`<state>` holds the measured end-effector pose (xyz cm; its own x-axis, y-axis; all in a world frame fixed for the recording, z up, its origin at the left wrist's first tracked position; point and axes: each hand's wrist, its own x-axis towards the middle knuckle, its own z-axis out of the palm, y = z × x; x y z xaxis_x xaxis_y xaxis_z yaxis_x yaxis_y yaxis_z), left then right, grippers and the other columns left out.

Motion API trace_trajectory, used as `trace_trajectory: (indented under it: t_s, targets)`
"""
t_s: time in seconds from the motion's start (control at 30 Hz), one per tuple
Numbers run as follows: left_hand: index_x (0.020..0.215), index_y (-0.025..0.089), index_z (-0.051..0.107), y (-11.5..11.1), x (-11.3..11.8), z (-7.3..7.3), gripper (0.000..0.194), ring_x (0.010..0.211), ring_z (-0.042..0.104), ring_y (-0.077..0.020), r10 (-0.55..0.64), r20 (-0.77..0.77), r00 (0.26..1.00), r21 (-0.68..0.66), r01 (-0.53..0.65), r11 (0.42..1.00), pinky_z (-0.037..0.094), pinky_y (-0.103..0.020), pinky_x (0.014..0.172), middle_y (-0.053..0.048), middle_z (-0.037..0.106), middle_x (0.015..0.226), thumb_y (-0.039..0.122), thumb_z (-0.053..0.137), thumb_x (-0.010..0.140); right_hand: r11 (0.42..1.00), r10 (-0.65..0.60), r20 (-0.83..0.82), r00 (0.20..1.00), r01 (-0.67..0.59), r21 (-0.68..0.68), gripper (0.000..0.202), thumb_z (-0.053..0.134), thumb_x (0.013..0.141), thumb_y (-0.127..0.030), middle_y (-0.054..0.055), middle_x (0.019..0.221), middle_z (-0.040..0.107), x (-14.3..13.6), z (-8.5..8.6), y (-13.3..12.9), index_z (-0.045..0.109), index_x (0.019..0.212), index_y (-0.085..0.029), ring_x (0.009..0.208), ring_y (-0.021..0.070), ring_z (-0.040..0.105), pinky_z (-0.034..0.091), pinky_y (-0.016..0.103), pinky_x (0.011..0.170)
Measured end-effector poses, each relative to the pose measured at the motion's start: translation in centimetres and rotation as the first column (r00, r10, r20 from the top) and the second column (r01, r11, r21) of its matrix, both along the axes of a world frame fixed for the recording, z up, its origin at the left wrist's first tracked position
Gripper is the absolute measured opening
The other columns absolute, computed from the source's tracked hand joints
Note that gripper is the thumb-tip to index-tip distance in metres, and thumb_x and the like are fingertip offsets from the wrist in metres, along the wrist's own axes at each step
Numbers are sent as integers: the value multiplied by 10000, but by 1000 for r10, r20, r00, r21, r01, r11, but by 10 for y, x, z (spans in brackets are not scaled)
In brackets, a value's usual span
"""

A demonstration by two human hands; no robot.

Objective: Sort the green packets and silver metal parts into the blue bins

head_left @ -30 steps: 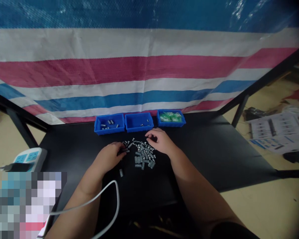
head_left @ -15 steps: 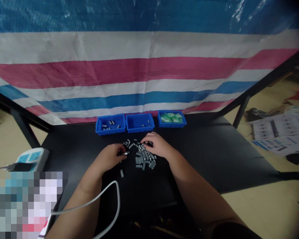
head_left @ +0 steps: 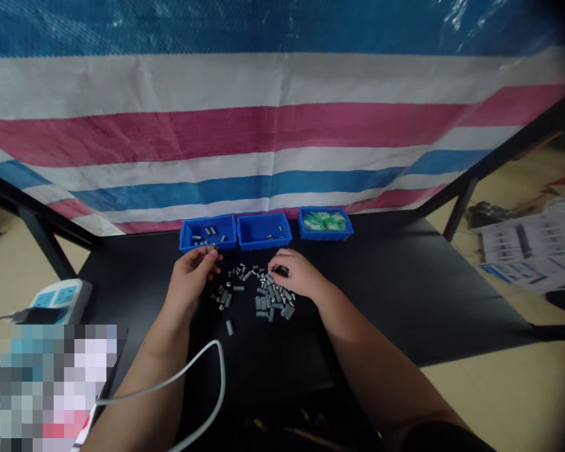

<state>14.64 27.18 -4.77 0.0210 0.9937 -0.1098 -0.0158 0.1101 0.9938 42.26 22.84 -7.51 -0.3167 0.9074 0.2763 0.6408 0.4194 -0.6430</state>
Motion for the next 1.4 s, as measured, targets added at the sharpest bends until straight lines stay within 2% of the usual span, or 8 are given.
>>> trace_trajectory:
  t_s: [0.27, 0.5, 0.57, 0.63, 0.77, 0.97, 1.13, 1.4]
  targets:
    - [1079, 152, 733, 11, -4, -1, 471, 617, 663, -70, 155, 311, 938, -154, -112, 982, 444, -146, 484, -138, 755, 1172, 285, 900, 660, 996, -89, -122, 989, 88, -8, 130, 661, 791, -106, -6, 808, 612, 3, 6, -3, 662, 864, -213, 746, 138, 590, 446, 262, 691]
    - [1314, 310, 671, 5, -5, 6, 578, 991, 745, -171, -28, 374, 927, 74, 0, 997, 580, -198, 664, -93, 528, 1555, 215, 805, 760, 996, -88, -103, 991, 85, -32, 83, 650, 815, -139, -28, 729, 582, 1, 4, -4, 627, 842, -214, 664, 122, 550, 417, 257, 645]
    - [1270, 300, 701, 1, -6, 9, 525, 930, 747, -160, -50, 392, 919, 130, -2, 992, 585, -210, 673, -87, 640, 1433, 242, 815, 761, 996, -89, -119, 989, 85, -40, 83, 645, 815, -137, -18, 747, 614, 1, 5, -4, 632, 849, -211, 678, 126, 569, 427, 256, 650]
    - [1109, 250, 762, -2, -7, 11, 366, 754, 728, -134, -59, 409, 911, 146, -1, 989, 571, -215, 622, -71, 773, 1132, 278, 832, 751, 996, -82, -151, 985, 76, -47, 104, 635, 809, -128, -5, 792, 660, 1, 6, -5, 646, 875, -208, 693, 127, 591, 436, 252, 650]
    - [862, 202, 767, -6, -6, 10, 151, 560, 643, -109, -127, 364, 923, 166, 70, 984, 523, -217, 554, -10, 722, 704, 284, 826, 750, 996, -86, -186, 979, 83, -27, 114, 628, 787, -117, -17, 753, 657, 0, 7, -5, 637, 854, -209, 650, 116, 570, 428, 239, 624]
    - [883, 181, 760, -9, 2, 6, 159, 599, 610, -116, -185, 113, 976, 216, 157, 964, 495, -238, 605, -5, 678, 687, 288, 800, 772, 992, -123, -249, 961, 113, -55, 249, 600, 876, -177, 1, 860, 658, 0, 4, -4, 539, 1111, -231, 659, 122, 563, 426, 245, 612]
    - [894, 175, 752, -11, 4, 8, 201, 624, 585, -123, -237, -33, 971, 204, 238, 950, 472, -256, 632, -2, 642, 697, 337, 796, 784, 989, -145, -232, 962, 142, -30, 77, 568, 963, -260, 19, 861, 655, 0, 3, -3, 583, 1031, -227, 677, 134, 581, 453, 267, 647]
    - [925, 175, 746, -9, 6, -1, 210, 576, 496, -109, -313, -155, 937, 201, 340, 919, 375, -244, 571, 23, 563, 636, 361, 767, 828, 982, -188, -215, 958, 185, -38, 140, 579, 976, -307, 35, 846, 697, -2, 2, -1, 678, 999, -211, 692, 155, 615, 501, 298, 672]
